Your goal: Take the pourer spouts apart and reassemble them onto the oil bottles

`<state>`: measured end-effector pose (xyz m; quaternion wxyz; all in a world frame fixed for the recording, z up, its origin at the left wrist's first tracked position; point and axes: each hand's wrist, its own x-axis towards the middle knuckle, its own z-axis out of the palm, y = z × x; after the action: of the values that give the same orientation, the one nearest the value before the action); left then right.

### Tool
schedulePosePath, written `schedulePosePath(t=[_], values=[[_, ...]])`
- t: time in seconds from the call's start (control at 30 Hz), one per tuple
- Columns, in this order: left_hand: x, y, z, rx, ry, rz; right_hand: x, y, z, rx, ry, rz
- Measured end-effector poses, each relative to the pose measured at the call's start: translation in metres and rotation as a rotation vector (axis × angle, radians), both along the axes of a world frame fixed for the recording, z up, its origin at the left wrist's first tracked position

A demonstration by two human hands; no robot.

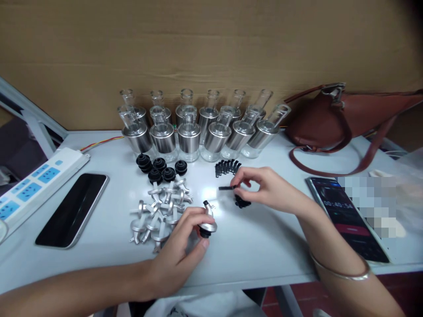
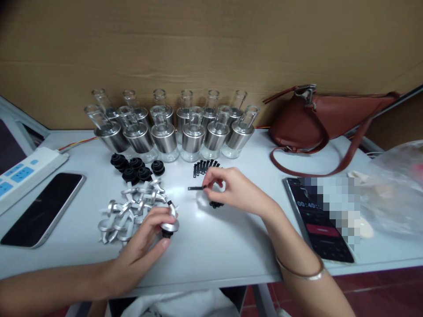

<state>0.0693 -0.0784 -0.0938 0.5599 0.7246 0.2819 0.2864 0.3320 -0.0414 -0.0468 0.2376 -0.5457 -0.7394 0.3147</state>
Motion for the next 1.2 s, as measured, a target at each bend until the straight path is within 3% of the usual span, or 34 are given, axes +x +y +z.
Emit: schedulePosePath(t=[0.13,0.23,0.43,0.87,1.03,1.2], values=[[0.0,-0.001,-0.002,-0.004,-0.006,0.024,-0.018,-0.01,0.006,-0.164,0.04,0.176],[0.0,-0.001,-0.003,0.001,0.004,0.018,-0.025,-0.013,0.006,-0.174,0.074,0.217],[0.001,0.001,-0.001,0.007,0.009,0.015,-0.029,-0.013,0.002,-0.06,0.24,0.15],[0.002,-0.003,-0.011,-0.078,-0.033,0.028,-0.036,-0.016,0.0,-0.011,0.482,-0.055],[0.002,-0.004,-0.011,-0.205,-0.036,0.031,-0.036,-0.016,0.0,0.057,0.385,-0.013],[0.003,-0.005,-0.013,-0.227,-0.105,0.009,-0.039,-0.018,-0.004,-0.014,0.443,0.044]])
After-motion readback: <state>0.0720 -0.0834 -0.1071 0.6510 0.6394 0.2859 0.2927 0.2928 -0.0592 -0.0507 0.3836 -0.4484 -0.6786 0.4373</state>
